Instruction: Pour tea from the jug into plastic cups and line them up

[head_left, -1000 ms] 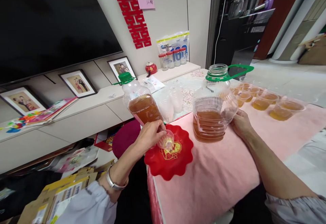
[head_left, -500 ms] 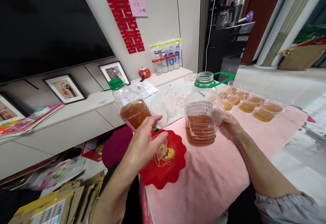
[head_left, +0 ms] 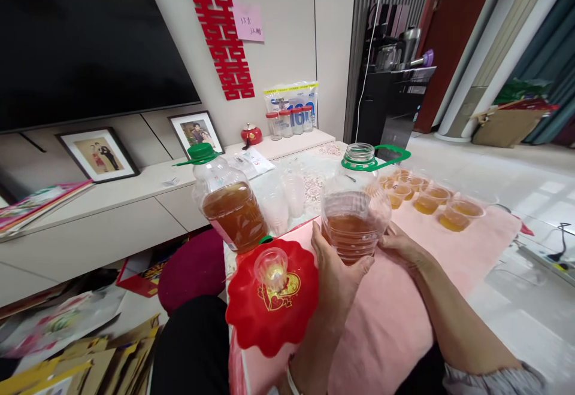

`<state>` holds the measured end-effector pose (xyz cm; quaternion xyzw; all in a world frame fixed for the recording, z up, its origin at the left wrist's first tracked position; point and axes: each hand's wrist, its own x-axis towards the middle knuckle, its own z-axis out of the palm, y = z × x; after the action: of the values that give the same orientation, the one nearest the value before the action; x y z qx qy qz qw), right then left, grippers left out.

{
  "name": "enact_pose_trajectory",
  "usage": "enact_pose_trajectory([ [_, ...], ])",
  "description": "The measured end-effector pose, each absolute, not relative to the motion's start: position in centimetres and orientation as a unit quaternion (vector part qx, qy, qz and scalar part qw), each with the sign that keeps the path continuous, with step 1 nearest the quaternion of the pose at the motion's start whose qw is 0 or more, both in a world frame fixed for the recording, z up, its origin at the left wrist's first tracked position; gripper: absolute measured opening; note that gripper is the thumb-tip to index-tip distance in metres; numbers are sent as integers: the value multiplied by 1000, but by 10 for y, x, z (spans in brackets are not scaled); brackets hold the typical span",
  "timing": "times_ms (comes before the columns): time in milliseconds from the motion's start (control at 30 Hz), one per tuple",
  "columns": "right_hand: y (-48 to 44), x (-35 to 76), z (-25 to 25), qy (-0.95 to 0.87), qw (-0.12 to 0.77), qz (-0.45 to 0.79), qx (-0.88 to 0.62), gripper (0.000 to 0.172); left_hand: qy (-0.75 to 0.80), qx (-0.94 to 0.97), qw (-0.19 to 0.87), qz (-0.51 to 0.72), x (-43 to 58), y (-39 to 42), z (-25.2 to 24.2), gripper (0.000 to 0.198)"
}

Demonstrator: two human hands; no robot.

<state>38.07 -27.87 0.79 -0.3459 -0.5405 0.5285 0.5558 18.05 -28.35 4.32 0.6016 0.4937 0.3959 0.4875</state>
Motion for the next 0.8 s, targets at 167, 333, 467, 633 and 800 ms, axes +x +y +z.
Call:
enact_pose_trajectory([
  [167, -285, 376, 20, -547, 532, 522, -381, 100, 453, 595, 508, 427, 183, -280, 27, 130],
  [333, -290, 375, 27, -540, 513, 497, -446, 119, 448, 586, 523, 427, 185, -278, 26, 140],
  [467, -293, 380, 24, -534, 497, 464, -503, 123, 447, 582, 523, 434, 188, -280, 27, 134],
  [633, -301, 386, 25, -540, 483, 426, -542, 128, 439, 555, 554, 439, 186, -287, 32, 132],
  [800, -320, 387, 43, -553, 476, 370, -575, 124, 379, 497, 652, 429, 181, -295, 55, 125],
])
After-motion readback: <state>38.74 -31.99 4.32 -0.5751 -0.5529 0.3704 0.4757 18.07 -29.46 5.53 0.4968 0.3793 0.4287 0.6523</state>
